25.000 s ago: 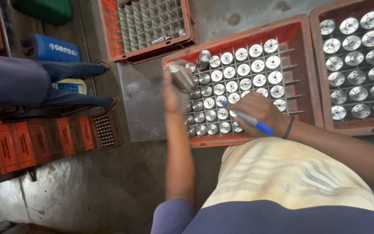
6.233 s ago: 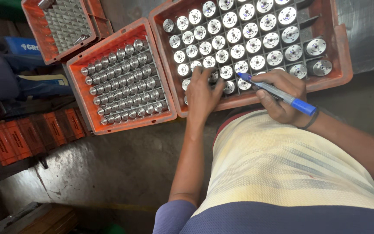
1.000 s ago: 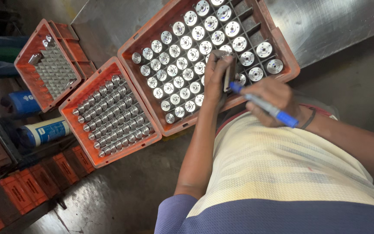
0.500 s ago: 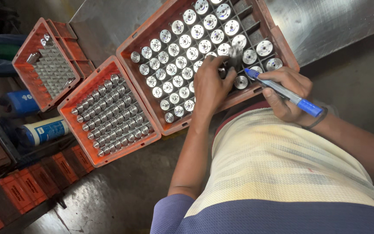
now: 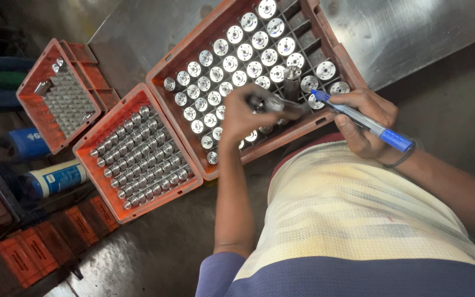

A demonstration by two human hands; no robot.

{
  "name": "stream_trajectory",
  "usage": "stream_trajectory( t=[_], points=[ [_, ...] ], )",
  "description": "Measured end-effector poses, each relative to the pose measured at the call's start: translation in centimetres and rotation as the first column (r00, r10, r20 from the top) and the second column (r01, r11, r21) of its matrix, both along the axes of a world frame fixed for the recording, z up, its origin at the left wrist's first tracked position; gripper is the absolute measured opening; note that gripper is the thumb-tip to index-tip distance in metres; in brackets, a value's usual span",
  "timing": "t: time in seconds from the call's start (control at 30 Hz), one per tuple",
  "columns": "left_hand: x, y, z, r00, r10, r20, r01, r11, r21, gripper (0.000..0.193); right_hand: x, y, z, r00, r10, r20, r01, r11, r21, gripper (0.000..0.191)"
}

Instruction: The person picks up small cylindrical metal parts from an orange crate, marks each with a blue marker, and places them into a second crate. The process is repeated for multiple parts in a steady sequence.

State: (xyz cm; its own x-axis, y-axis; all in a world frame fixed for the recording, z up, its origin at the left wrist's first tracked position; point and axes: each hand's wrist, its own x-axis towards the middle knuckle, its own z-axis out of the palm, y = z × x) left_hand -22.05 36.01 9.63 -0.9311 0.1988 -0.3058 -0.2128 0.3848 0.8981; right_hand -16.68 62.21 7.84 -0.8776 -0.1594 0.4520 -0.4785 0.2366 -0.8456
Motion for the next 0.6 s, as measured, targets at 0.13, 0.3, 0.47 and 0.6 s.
stream_trajectory(
  t=[0.13, 0.3, 0.47, 0.6],
  points=[
    [1.2, 0.4, -3.3, 0.903, 0.119, 0.412, -0.406, 0.546, 0.733, 0.049, -0.2, -1.4, 0.6, 0.966, 0.198, -0.167, -0.179, 0.976, 0.122, 0.021],
    [2.0, 3.5, -7.2, 0.814, 0.318, 0.486, -0.577, 0.546, 0.608, 0.044, -0.4, -2.3, 0.8, 0.987, 0.146, -0.067, -0.144, 0.989, 0.03, 0.019],
    [2.1, 3.6, -6.7, 0.867, 0.321, 0.381, -0.494, 0.645, 0.583, 0.043, 0.3, -2.3, 0.5, 0.984, 0.168, -0.056, -0.165, 0.985, 0.05, 0.022],
    [1.8, 4.0, -6.4, 0.903, 0.317, 0.29, -0.428, 0.727, 0.537, 0.04, 0.7, -2.1, 0.1, 0.957, 0.286, -0.045, -0.283, 0.956, 0.072, 0.022]
  ],
)
